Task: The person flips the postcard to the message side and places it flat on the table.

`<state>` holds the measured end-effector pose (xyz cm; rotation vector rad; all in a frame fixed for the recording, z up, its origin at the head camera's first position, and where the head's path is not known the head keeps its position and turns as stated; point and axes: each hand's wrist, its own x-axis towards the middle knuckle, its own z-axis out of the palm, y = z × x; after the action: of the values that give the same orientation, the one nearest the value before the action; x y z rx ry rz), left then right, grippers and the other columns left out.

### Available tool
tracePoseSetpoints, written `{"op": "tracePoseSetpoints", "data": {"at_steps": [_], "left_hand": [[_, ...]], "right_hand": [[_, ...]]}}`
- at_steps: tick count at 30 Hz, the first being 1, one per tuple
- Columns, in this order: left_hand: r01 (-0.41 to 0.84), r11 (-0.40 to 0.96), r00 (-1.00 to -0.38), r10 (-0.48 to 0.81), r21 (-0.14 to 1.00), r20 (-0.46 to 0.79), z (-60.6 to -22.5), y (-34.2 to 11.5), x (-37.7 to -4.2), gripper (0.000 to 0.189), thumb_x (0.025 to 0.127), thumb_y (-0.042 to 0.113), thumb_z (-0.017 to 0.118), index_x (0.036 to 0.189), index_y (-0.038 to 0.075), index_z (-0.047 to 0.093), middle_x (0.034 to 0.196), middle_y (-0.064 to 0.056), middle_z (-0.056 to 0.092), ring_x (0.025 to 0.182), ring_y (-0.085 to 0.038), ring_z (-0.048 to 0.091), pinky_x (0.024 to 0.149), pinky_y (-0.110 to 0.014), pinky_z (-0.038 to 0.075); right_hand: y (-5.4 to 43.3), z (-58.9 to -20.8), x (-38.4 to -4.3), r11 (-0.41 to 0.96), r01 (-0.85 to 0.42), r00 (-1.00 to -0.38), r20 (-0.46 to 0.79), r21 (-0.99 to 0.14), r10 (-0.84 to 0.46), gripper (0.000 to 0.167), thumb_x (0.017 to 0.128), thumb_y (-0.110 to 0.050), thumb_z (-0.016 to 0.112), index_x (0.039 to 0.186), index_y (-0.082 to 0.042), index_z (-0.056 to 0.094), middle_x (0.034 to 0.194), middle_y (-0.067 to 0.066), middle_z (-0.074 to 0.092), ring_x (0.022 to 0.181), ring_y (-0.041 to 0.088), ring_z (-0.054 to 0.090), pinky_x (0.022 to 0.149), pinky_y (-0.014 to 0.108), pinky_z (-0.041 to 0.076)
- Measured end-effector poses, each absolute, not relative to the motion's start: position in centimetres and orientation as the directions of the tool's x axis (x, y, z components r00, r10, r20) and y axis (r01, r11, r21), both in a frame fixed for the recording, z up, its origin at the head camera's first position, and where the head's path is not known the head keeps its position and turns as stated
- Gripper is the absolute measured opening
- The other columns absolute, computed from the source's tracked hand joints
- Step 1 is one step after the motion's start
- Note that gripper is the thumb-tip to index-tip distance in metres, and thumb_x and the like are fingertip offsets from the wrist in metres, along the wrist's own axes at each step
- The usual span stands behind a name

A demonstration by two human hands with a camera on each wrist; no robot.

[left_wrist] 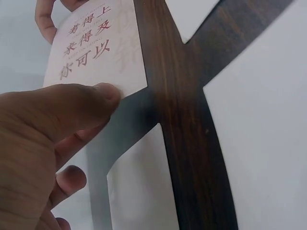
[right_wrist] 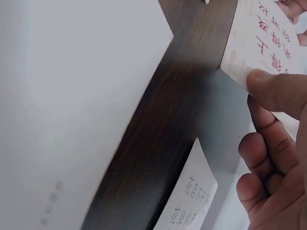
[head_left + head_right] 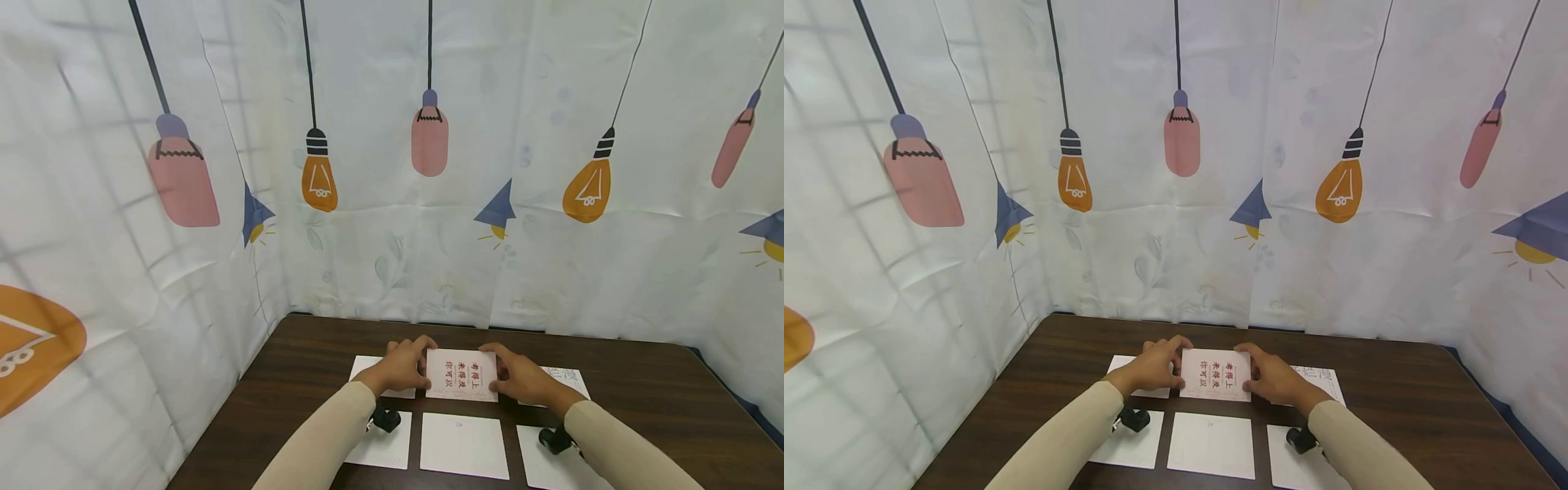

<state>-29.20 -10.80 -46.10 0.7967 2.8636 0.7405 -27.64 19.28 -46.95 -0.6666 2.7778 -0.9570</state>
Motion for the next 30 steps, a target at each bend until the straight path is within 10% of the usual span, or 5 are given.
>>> {"op": "tracePoseSetpoints", "data": {"at_steps": [11,18,23,30], "left_hand": [[0.493,0.72,-0.848,0.523,0.489,0.085,-46.1,-11.2,-29.5,0.06,0.088,0.021,0.083,0.137,0.021,0.049,0.082,0.024,0.064,0.097,-0.005,0.056,0.099,-0.047,0.027],[0.493,0.715,-0.845,0.529,0.496,0.078,-45.8,-11.5,-29.4,0.053,0.09,0.024,0.081,0.134,0.017,0.052,0.084,0.023,0.067,0.1,-0.008,0.055,0.102,-0.048,0.026],[0.517,0.698,-0.83,0.55,0.496,0.091,-45.6,-11.7,-29.4,0.022,0.091,0.022,0.08,0.104,0.019,0.062,0.086,0.02,0.069,0.096,-0.012,0.053,0.094,-0.045,0.026],[0.549,0.672,-0.81,0.574,0.497,0.12,-45.6,-11.8,-29.3,0.021,0.091,0.02,0.079,0.08,0.026,0.062,0.084,0.019,0.069,0.095,-0.019,0.055,0.09,-0.041,0.024]], "right_hand": [[19.6,-46.8,-27.5,0.71,-0.357,-0.909,0.049,-0.607,-0.414,0.073,0.09,-0.016,0.08,0.15,-0.01,0.038,0.089,-0.009,0.067,0.075,0.011,0.06,0.071,0.036,0.05],[19.9,-46.2,-27.2,0.699,-0.394,-0.894,0.073,-0.597,-0.442,0.03,0.091,-0.018,0.079,0.115,-0.01,0.062,0.089,-0.01,0.066,0.082,0.011,0.059,0.074,0.037,0.049],[20.3,-46.1,-27.1,0.675,-0.433,-0.874,0.094,-0.598,-0.477,0.012,0.093,-0.021,0.077,0.093,-0.015,0.067,0.083,-0.009,0.061,0.076,0.013,0.053,0.067,0.031,0.045],[20.6,-46.2,-27.3,0.653,-0.453,-0.859,0.103,-0.607,-0.501,0.012,0.095,-0.023,0.075,0.105,-0.017,0.073,0.084,-0.012,0.063,0.077,0.01,0.055,0.066,0.029,0.046]]}}
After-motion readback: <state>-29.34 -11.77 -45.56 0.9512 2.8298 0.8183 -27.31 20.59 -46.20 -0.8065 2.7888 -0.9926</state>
